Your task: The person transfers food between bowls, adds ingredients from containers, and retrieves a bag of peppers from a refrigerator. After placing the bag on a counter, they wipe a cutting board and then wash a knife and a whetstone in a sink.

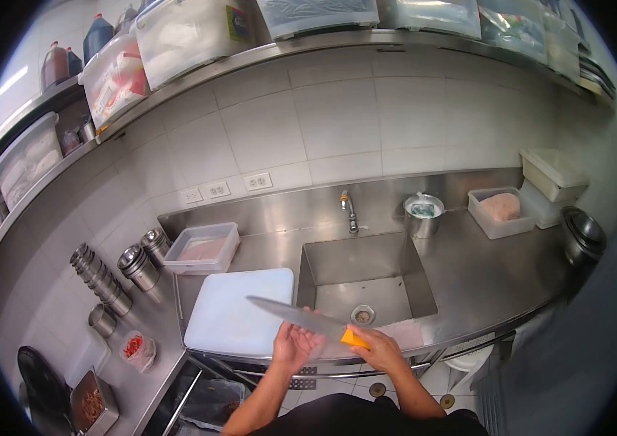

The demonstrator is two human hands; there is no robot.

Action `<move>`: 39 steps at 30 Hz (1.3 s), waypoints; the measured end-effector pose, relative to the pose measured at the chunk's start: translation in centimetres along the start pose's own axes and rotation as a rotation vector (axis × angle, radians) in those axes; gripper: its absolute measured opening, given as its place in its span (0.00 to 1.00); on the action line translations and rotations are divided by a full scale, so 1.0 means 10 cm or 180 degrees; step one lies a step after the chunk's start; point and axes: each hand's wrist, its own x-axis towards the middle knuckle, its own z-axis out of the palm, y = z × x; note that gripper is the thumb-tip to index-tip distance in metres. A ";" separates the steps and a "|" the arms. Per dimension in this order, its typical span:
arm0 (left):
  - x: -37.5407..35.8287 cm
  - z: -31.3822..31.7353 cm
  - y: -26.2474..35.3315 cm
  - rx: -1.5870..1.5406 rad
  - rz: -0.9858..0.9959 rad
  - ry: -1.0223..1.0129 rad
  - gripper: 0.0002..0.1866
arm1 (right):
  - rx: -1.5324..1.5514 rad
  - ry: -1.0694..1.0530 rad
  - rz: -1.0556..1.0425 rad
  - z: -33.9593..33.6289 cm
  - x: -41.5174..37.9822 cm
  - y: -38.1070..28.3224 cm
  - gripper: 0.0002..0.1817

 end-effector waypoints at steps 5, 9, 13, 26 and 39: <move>0.89 0.38 1.13 0.3756 0.2514 -0.0040 0.31 | 0.0340 0.0694 0.0430 -0.44 -0.06 0.42 0.31; 1.40 1.96 2.57 0.5372 0.4810 0.0495 0.26 | 0.0238 0.0889 0.0792 -0.86 -0.20 0.79 0.31; 2.07 3.20 3.47 0.5911 0.5971 0.0778 0.21 | 0.0498 0.1030 0.1260 -1.16 -0.38 1.19 0.31; 3.28 3.95 4.65 0.7363 0.5246 -0.0015 0.16 | 0.1224 0.1329 0.1588 -1.76 -0.26 1.90 0.28; 2.71 4.47 1.87 0.6627 0.5921 -0.0036 0.21 | 0.1196 0.1101 0.1446 -1.85 -0.01 2.10 0.27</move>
